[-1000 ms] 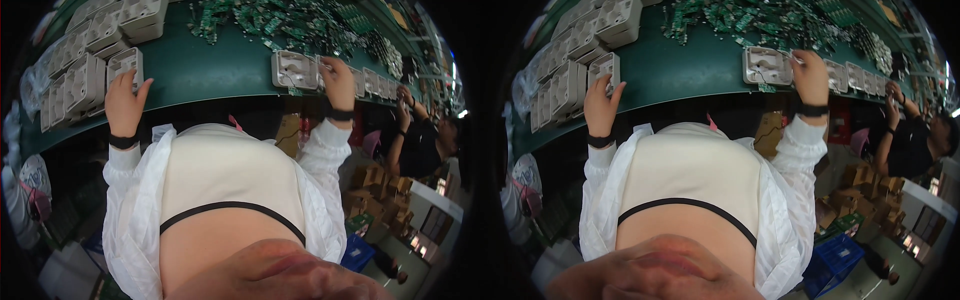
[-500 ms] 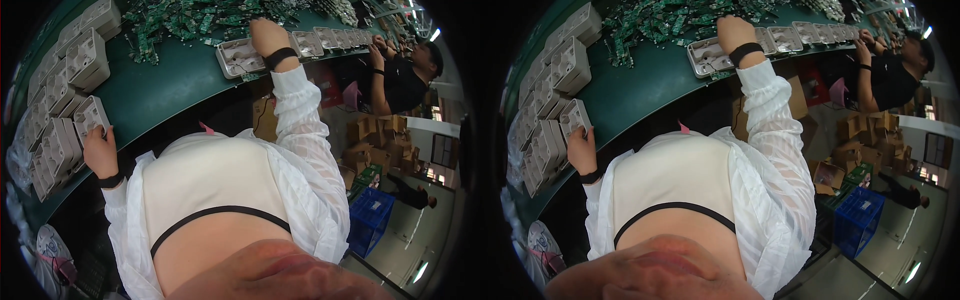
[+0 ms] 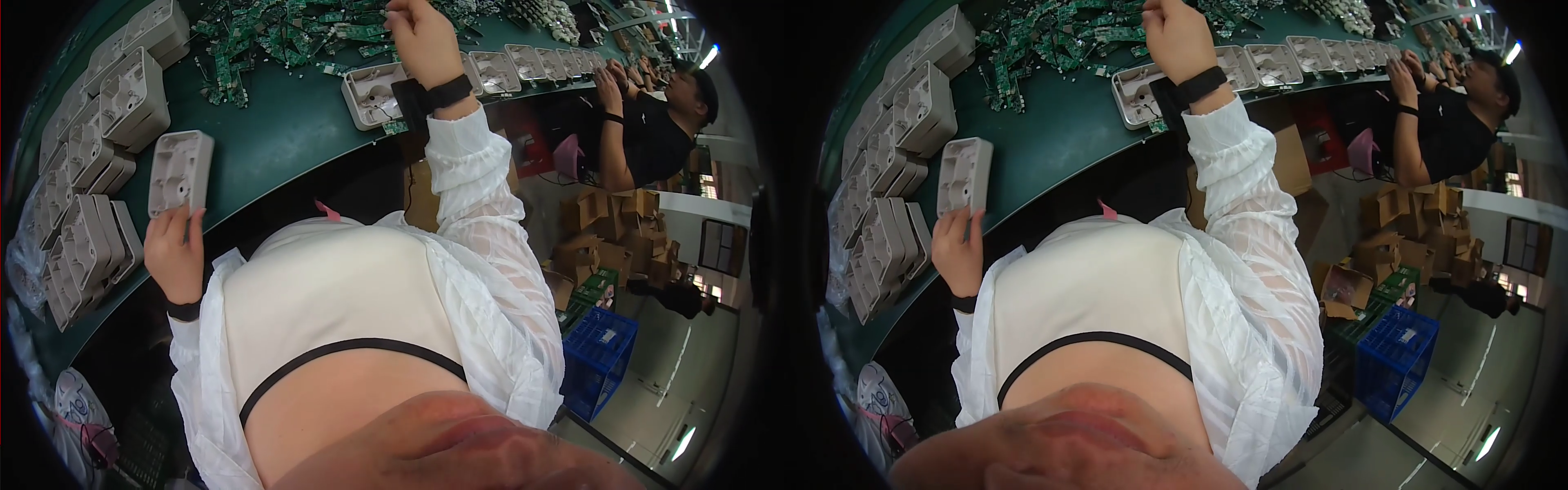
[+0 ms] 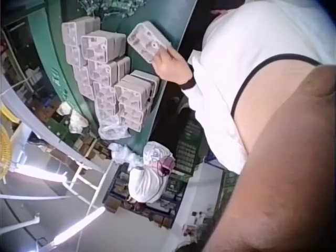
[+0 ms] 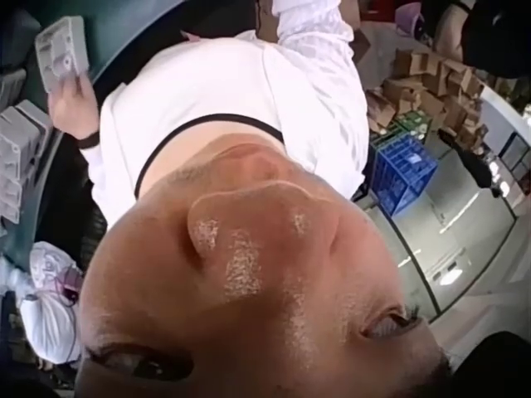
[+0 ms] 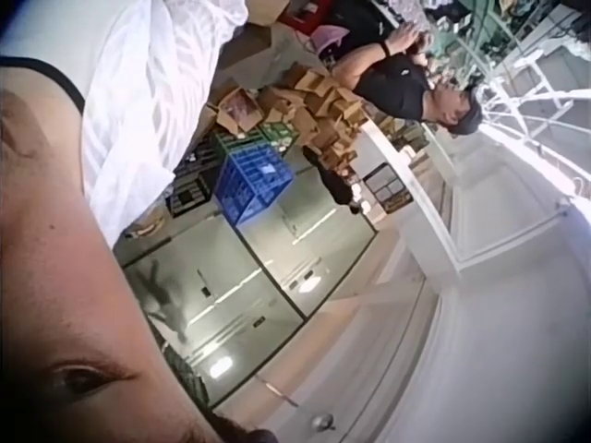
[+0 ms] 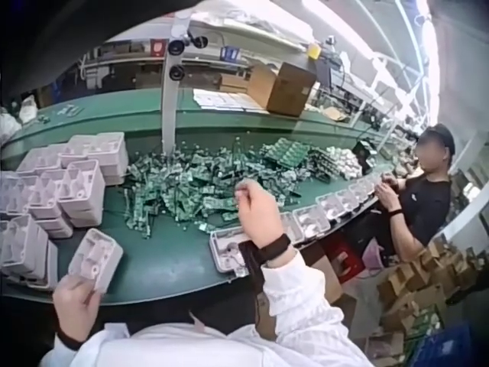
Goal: The person picks up a circuit board and a plastic housing, inserts the board into the housing, and threads a wire through an opening. They then set the assembled unit aside on the table and repeat the process.
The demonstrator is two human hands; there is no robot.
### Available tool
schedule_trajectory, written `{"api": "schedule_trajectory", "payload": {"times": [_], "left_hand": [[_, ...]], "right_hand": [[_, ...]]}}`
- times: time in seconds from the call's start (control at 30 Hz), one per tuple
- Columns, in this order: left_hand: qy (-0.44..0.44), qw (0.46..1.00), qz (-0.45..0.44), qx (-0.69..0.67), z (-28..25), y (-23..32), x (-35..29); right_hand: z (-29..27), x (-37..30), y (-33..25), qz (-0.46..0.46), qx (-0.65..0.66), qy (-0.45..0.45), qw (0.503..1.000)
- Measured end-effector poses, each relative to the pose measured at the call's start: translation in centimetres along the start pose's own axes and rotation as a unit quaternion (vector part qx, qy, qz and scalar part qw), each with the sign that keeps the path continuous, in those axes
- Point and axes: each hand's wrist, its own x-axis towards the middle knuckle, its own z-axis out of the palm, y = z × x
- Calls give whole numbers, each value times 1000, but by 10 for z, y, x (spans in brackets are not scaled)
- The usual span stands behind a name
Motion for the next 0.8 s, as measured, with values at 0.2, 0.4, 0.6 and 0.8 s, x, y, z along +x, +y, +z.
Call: {"api": "schedule_trajectory", "payload": {"times": [0.2,0.4,0.6,0.8], "left_hand": [[-10,998,38,-44,6,13,3],[-7,994,62,-91,18,9,7],[-21,995,54,-81,24,4,-2],[-54,993,61,-87,32,-5,-9]], "right_hand": [[1,-18,-29,261,526,-226,777],[21,-52,-48,385,792,-241,409],[48,-68,-79,371,810,-246,381],[72,-81,-86,314,731,-191,576]]}}
